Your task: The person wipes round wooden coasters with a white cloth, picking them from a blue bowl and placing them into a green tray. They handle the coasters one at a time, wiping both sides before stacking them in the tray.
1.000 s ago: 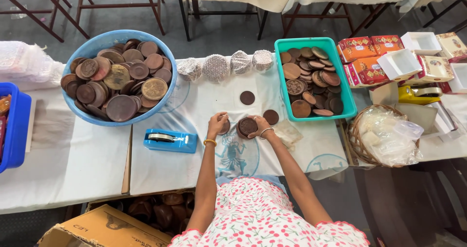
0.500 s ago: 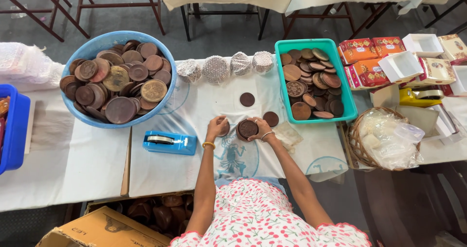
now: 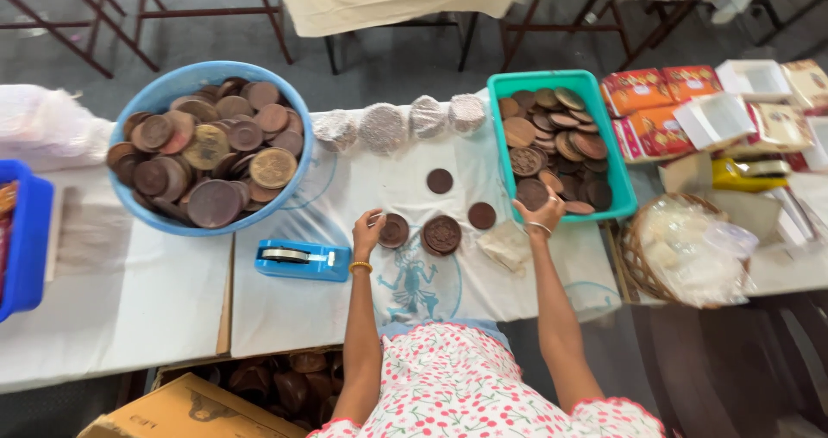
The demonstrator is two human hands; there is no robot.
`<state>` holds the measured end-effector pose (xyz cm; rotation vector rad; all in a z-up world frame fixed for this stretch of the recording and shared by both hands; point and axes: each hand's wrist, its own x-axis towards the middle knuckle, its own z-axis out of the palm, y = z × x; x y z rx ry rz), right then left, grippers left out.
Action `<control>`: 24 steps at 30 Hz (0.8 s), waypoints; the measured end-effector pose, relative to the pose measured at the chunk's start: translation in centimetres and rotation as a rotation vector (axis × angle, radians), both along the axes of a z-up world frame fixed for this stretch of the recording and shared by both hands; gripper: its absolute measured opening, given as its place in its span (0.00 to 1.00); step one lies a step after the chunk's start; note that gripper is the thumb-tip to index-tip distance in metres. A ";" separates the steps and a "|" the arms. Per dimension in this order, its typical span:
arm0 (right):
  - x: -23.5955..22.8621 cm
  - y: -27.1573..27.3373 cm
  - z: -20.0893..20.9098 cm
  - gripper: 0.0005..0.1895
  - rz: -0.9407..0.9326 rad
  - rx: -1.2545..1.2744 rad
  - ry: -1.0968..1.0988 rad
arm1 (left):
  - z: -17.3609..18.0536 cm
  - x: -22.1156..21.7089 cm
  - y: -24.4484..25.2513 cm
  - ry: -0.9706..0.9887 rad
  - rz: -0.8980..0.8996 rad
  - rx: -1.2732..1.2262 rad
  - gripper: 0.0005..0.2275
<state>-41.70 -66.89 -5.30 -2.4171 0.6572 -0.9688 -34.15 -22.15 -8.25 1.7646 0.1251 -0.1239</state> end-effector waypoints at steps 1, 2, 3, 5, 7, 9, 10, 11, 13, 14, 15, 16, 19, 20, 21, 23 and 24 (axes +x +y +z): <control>-0.3 -0.6 -0.8 0.54 -0.025 0.026 0.046 | 0.7 0.1 0.5 -0.027 0.020 -0.029 0.15; -0.2 -1.3 -1.5 0.55 -0.048 0.049 0.090 | 1.4 0.3 0.9 -0.058 0.042 -0.060 0.14; 0.8 -0.5 -1.9 0.55 -0.028 0.050 0.082 | 0.8 1.2 2.5 -0.067 0.062 -0.058 0.14; 0.6 -0.9 -2.2 0.56 -0.084 0.112 0.175 | -0.8 2.8 3.6 -0.274 0.108 -0.083 0.12; -0.1 -0.2 -0.4 0.56 -0.104 0.133 0.223 | 2.3 2.0 5.7 -0.271 0.171 -0.160 0.11; -0.2 -0.3 0.3 0.56 -0.128 0.157 0.266 | 4.5 1.3 7.3 -0.267 0.229 -0.234 0.11; 0.2 -0.5 0.0 0.55 -0.155 0.107 0.299 | 5.2 1.0 8.2 -0.266 0.286 -0.261 0.12; 0.6 -0.8 -0.3 0.54 -0.182 0.058 0.333 | 6.0 0.7 9.0 -0.263 0.342 -0.287 0.12; 1.3 -0.7 0.8 0.52 -0.229 -0.049 0.286 | 7.6 0.1 9.1 -0.200 0.357 -0.263 0.12; 1.5 -0.5 1.2 0.50 -0.257 -0.157 0.247 | 8.3 -0.4 9.2 -0.135 0.390 -0.232 0.12; 2.1 -0.8 0.8 0.50 -0.270 -0.157 0.248 | 7.8 -0.4 9.0 -0.133 0.377 -0.234 0.12; 3.0 -1.0 0.4 0.46 -0.205 -0.193 0.207 | 7.5 -0.4 8.9 -0.133 0.364 -0.230 0.12; 6.0 -1.3 0.3 0.41 -0.068 -0.254 0.230 | 7.0 -0.1 8.1 -0.123 0.323 -0.244 0.13; 6.9 -1.3 0.4 0.38 0.014 -0.276 0.300 | 7.0 -0.2 7.7 -0.108 0.305 -0.257 0.13; 7.5 -1.0 0.4 0.38 0.005 -0.277 0.303 | 7.4 -0.1 7.5 -0.105 0.297 -0.259 0.13; 8.4 -0.7 0.4 0.33 0.039 -0.399 0.459 | 8.2 -0.1 6.7 -0.072 0.249 -0.211 0.13; 9.0 -1.2 -0.4 0.33 0.032 -0.402 0.459 | 8.1 -0.1 6.5 -0.072 0.243 -0.217 0.13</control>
